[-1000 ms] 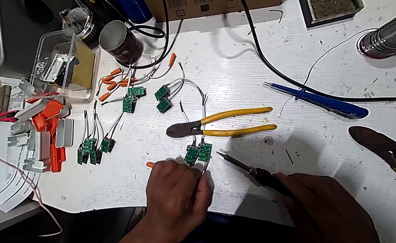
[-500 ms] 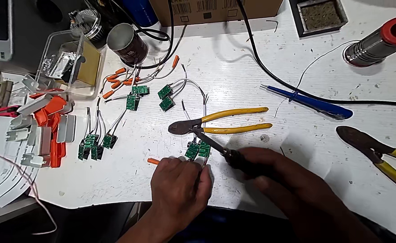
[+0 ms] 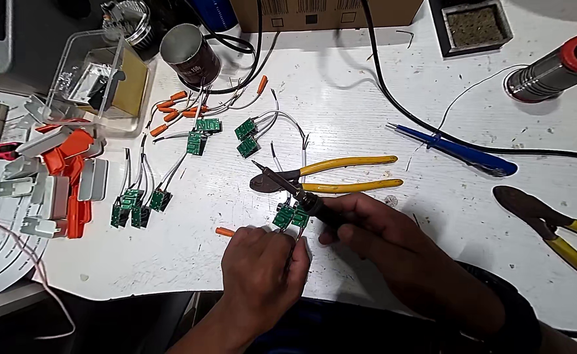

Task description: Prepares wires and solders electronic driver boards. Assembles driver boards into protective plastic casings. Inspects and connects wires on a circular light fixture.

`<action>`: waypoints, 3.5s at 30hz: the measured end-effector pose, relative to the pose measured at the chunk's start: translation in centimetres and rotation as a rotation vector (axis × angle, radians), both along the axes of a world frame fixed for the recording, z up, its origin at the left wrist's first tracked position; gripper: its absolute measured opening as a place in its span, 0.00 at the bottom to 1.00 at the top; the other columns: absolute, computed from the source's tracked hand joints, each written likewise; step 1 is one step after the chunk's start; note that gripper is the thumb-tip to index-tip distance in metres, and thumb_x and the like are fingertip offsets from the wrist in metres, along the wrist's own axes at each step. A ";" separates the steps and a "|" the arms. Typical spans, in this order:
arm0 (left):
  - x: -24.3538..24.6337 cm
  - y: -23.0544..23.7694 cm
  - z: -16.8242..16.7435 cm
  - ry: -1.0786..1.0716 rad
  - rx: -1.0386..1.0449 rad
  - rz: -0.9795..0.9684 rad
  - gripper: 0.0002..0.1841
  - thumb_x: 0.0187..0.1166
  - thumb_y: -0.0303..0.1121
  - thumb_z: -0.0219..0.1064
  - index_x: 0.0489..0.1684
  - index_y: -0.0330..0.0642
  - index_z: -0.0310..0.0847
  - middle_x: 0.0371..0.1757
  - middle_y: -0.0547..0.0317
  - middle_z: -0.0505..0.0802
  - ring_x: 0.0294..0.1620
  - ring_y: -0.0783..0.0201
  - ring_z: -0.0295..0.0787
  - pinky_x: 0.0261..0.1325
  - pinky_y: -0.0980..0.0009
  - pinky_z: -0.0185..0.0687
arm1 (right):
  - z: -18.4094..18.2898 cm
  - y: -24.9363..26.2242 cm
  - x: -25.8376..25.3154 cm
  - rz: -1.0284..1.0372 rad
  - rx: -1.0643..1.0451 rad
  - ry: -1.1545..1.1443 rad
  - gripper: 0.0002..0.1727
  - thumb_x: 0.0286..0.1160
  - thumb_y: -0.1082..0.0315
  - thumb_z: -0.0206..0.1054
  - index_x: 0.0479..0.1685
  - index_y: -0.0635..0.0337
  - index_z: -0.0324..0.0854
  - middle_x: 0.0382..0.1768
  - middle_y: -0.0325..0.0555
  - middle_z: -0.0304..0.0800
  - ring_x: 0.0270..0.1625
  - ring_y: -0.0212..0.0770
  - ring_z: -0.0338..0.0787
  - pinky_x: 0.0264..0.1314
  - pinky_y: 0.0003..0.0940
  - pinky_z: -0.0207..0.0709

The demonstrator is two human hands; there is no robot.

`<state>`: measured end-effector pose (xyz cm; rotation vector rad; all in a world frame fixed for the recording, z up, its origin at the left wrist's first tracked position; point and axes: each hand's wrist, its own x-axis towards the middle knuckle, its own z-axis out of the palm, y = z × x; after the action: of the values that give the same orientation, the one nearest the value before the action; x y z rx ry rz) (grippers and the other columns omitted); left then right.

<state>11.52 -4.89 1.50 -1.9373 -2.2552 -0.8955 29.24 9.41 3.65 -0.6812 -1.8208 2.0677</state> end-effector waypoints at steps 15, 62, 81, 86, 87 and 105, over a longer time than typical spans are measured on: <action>0.3 -0.4 0.1 0.023 -0.018 0.041 0.14 0.77 0.37 0.66 0.18 0.46 0.82 0.16 0.66 0.84 0.19 0.69 0.75 0.32 0.68 0.68 | -0.3 -0.4 0.1 0.010 0.080 0.028 0.19 0.89 0.65 0.51 0.70 0.60 0.78 0.50 0.39 0.91 0.45 0.29 0.89 0.44 0.22 0.82; 1.2 0.6 0.1 0.069 -0.049 0.093 0.16 0.78 0.38 0.64 0.16 0.47 0.80 0.13 0.66 0.80 0.16 0.68 0.73 0.31 0.67 0.66 | -0.2 -0.5 -0.1 0.003 0.116 0.014 0.19 0.89 0.65 0.52 0.71 0.61 0.78 0.53 0.41 0.91 0.48 0.30 0.90 0.47 0.23 0.83; 1.2 0.7 -0.1 0.085 -0.037 0.113 0.16 0.77 0.38 0.64 0.15 0.47 0.78 0.12 0.65 0.80 0.15 0.67 0.73 0.30 0.66 0.66 | 1.9 -0.8 7.6 0.008 0.711 -0.319 0.20 0.90 0.58 0.53 0.64 0.60 0.83 0.54 0.53 0.87 0.57 0.41 0.86 0.57 0.34 0.82; 1.3 0.7 -0.2 0.094 -0.036 0.118 0.16 0.77 0.38 0.64 0.14 0.47 0.79 0.12 0.65 0.81 0.15 0.67 0.74 0.30 0.66 0.67 | 1.0 -2.0 8.5 0.017 0.792 -0.430 0.20 0.89 0.59 0.53 0.63 0.62 0.85 0.53 0.56 0.89 0.59 0.51 0.85 0.62 0.42 0.76; 1.3 0.7 -0.2 0.096 -0.037 0.120 0.16 0.77 0.38 0.64 0.14 0.47 0.79 0.12 0.65 0.81 0.15 0.67 0.74 0.30 0.66 0.67 | 0.8 -2.2 8.6 0.015 0.799 -0.437 0.20 0.89 0.59 0.53 0.63 0.62 0.85 0.53 0.57 0.89 0.58 0.51 0.85 0.61 0.42 0.76; 1.2 0.8 -0.3 0.099 -0.022 0.124 0.16 0.76 0.38 0.65 0.13 0.47 0.78 0.12 0.65 0.81 0.15 0.67 0.73 0.29 0.67 0.66 | -0.7 -3.2 8.5 -0.054 0.929 -0.394 0.19 0.88 0.60 0.55 0.64 0.59 0.86 0.50 0.53 0.89 0.53 0.48 0.85 0.57 0.40 0.76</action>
<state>12.75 -4.13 1.24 -1.7848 -2.3073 -0.7468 37.71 6.22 2.95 -0.8473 -2.5983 0.8666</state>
